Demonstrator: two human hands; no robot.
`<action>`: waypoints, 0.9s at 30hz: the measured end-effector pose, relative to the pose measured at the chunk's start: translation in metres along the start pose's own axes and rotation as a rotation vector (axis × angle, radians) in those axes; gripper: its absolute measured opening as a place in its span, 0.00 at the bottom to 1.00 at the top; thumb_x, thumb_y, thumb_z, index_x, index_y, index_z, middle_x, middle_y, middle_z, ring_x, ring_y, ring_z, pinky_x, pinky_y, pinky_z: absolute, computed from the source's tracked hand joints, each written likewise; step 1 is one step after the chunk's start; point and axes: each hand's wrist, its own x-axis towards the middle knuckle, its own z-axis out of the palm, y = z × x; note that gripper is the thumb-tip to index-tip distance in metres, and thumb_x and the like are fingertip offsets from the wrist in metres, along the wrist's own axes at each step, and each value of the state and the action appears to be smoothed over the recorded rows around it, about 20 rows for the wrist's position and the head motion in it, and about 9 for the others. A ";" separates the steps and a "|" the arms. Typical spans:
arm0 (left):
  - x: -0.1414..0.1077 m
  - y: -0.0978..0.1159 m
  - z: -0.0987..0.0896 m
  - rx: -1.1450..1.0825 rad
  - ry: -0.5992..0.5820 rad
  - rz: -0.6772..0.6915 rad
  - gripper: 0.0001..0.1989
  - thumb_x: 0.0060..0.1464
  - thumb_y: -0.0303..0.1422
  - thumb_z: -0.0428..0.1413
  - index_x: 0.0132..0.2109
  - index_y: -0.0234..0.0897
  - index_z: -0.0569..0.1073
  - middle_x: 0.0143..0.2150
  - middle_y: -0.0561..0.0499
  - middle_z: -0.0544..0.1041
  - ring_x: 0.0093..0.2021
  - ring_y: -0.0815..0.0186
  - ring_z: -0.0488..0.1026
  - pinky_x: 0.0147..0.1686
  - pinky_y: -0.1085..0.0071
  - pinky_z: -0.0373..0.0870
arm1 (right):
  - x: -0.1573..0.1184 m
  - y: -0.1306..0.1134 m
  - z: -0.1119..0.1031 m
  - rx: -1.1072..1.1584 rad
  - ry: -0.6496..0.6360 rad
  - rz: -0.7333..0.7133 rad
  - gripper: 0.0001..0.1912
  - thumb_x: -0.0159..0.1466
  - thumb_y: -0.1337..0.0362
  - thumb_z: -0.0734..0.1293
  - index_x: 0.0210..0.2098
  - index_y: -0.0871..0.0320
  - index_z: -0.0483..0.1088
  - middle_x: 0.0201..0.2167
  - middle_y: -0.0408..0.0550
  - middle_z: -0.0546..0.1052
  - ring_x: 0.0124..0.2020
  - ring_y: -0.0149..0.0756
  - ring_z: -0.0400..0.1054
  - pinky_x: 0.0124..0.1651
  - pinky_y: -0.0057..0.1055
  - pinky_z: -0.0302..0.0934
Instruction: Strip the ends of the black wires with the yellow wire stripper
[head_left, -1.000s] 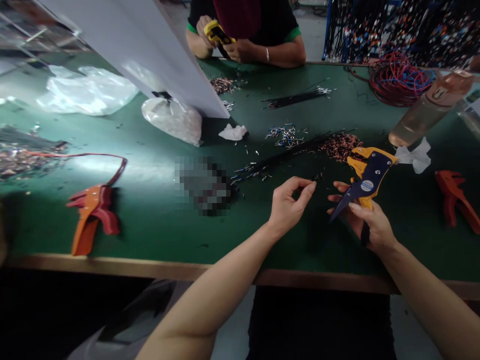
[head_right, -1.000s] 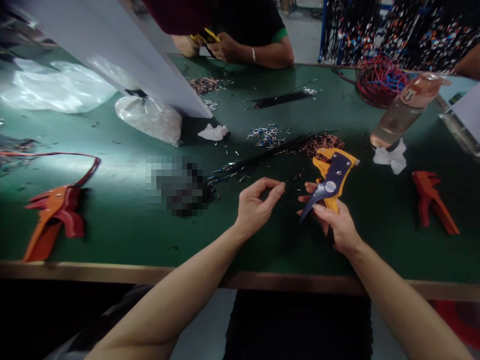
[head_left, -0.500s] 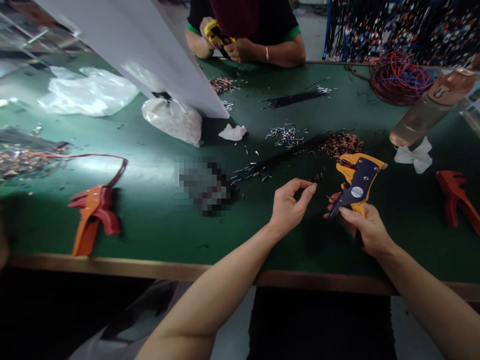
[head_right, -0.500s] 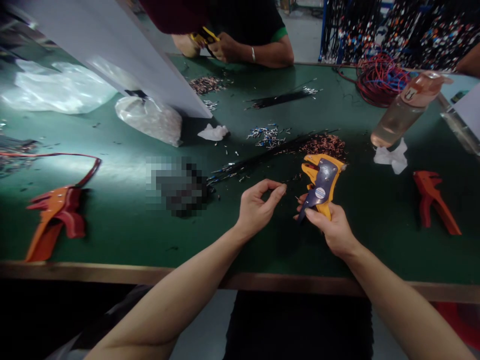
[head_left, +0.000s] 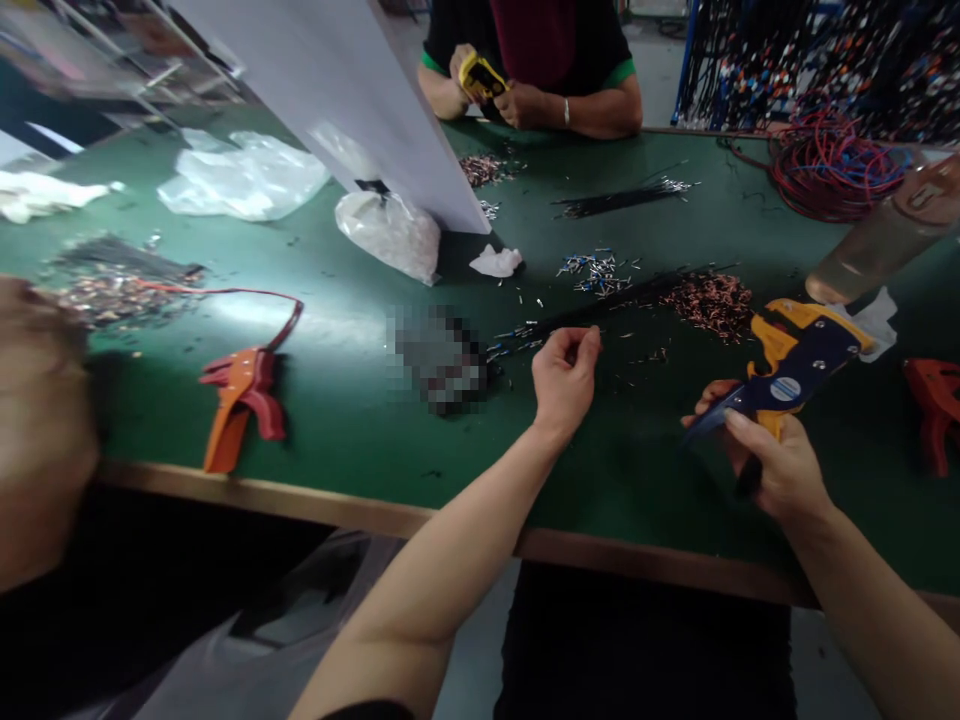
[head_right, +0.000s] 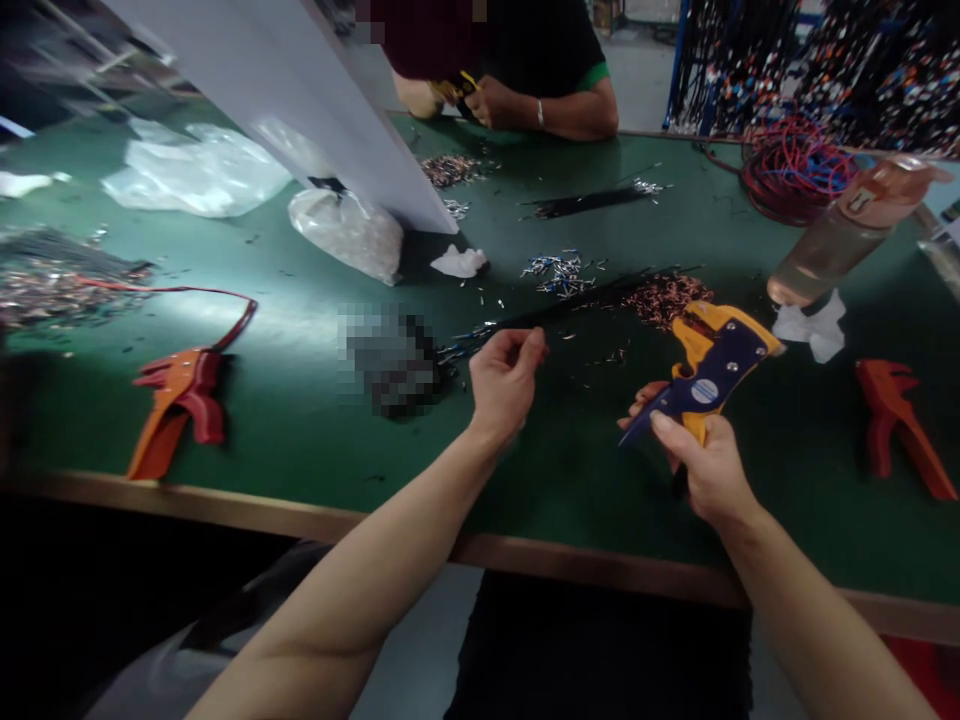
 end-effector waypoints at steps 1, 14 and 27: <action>0.000 0.000 0.000 -0.024 -0.033 -0.007 0.13 0.55 0.43 0.60 0.30 0.37 0.76 0.25 0.53 0.75 0.26 0.69 0.69 0.29 0.72 0.65 | 0.001 0.000 -0.001 -0.001 0.013 0.004 0.14 0.57 0.57 0.77 0.41 0.54 0.79 0.41 0.48 0.81 0.41 0.43 0.78 0.49 0.46 0.75; -0.019 0.015 0.004 -0.058 -0.222 0.016 0.14 0.54 0.42 0.61 0.27 0.37 0.77 0.23 0.54 0.75 0.25 0.70 0.68 0.29 0.72 0.65 | 0.007 0.007 -0.004 -0.292 -0.081 -0.002 0.14 0.61 0.55 0.72 0.43 0.56 0.77 0.41 0.50 0.83 0.46 0.47 0.77 0.58 0.50 0.66; -0.040 0.028 0.009 -0.224 -0.299 -0.034 0.14 0.54 0.42 0.62 0.27 0.37 0.77 0.25 0.53 0.77 0.27 0.70 0.70 0.31 0.73 0.69 | -0.001 0.018 0.012 -0.575 -0.099 -0.152 0.11 0.62 0.58 0.68 0.43 0.55 0.74 0.40 0.49 0.80 0.40 0.42 0.74 0.46 0.40 0.69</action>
